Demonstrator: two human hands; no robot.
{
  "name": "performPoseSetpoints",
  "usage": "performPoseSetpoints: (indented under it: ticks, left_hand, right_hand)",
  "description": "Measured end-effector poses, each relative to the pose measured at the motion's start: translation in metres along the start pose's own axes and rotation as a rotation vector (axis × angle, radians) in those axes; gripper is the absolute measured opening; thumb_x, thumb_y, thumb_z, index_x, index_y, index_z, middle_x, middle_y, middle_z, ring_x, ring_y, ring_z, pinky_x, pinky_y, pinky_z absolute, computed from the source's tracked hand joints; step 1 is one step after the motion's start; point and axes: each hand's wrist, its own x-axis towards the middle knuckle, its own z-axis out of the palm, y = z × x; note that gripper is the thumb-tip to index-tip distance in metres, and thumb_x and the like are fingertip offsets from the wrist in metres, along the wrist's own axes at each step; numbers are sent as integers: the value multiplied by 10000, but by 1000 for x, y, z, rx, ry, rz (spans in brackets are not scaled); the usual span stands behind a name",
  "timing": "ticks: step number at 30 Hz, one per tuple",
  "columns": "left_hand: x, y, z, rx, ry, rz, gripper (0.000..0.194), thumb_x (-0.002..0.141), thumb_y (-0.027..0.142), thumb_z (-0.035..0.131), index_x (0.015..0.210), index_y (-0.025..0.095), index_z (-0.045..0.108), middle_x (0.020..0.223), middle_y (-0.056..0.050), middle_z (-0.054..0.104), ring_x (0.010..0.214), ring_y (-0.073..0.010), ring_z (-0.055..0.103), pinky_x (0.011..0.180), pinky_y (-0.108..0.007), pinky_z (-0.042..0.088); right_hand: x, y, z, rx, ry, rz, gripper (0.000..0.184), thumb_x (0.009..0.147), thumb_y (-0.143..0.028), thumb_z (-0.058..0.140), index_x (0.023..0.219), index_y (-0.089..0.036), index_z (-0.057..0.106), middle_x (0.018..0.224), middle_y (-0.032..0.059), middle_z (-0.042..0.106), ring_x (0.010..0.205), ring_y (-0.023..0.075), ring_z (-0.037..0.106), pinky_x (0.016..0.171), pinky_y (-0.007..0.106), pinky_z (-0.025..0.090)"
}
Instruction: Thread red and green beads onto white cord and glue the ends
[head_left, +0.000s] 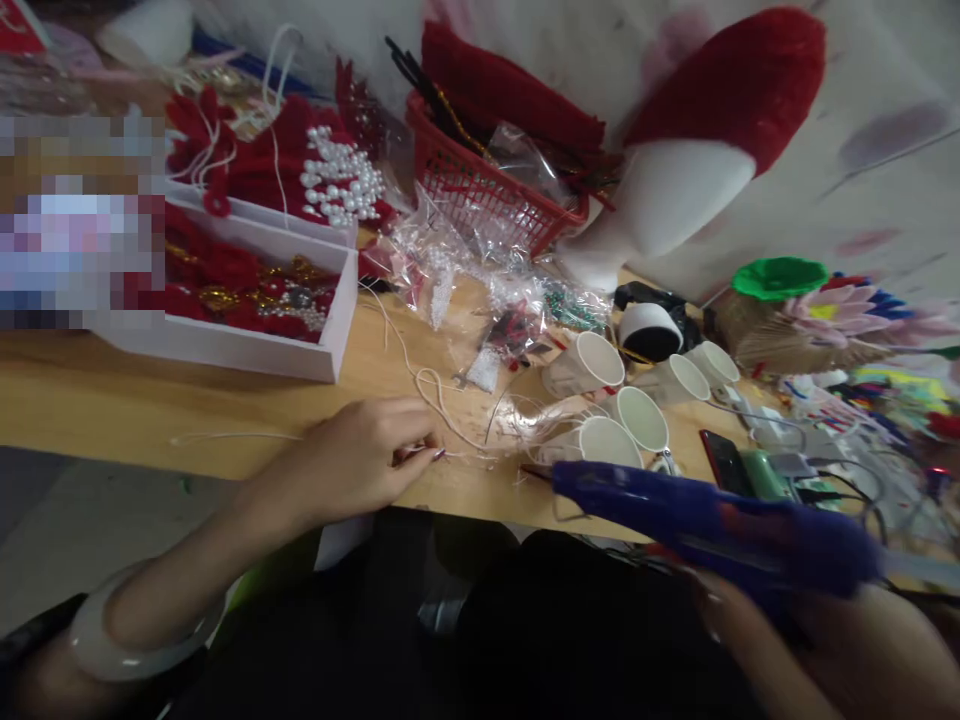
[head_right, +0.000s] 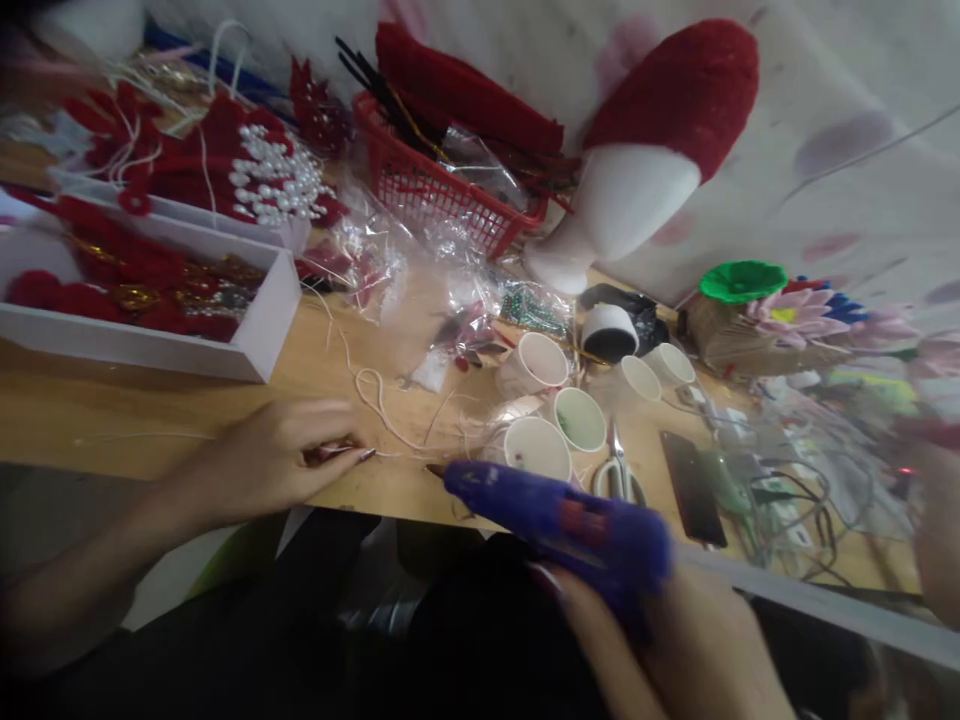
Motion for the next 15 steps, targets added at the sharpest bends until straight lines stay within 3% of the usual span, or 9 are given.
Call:
performPoseSetpoints:
  ticks: [2, 5, 8, 15]
  left_hand:
    - [0, -1, 0, -9, -2, -1, 153, 863, 98, 584, 727, 166, 598, 701, 18, 596, 651, -110, 540, 601, -235, 364]
    - [0, -3, 1, -19, -10, 6, 153, 865, 94, 583, 729, 166, 585, 716, 14, 605, 661, -114, 542, 604, -240, 361]
    - [-1, -4, 1, -18, -28, 15, 151, 883, 108, 566, 744, 165, 583, 753, 4, 621, 689, -124, 553, 623, -253, 369]
    - [-1, -4, 2, -5, -54, 2, 147, 889, 129, 570, 747, 161, 596, 764, -6, 621, 697, -136, 554, 620, -270, 368]
  right_hand:
    - [19, -20, 3, -10, -24, -115, 292, 1002, -438, 456, 843, -231, 586, 672, 38, 688, 558, 208, 684, 506, 308, 554]
    - [45, -40, 5, -96, -27, -200, 346, 1034, -425, 382, 755, -244, 478, 536, 4, 620, 409, 167, 619, 361, 251, 444]
    - [58, -48, 10, -136, -48, -222, 354, 1044, -449, 347, 766, -248, 433, 511, -4, 603, 390, 159, 614, 318, 230, 382]
    - [59, -50, 24, -166, -117, -240, 367, 1052, -449, 319, 768, -243, 429, 502, -5, 595, 382, 159, 611, 359, 230, 422]
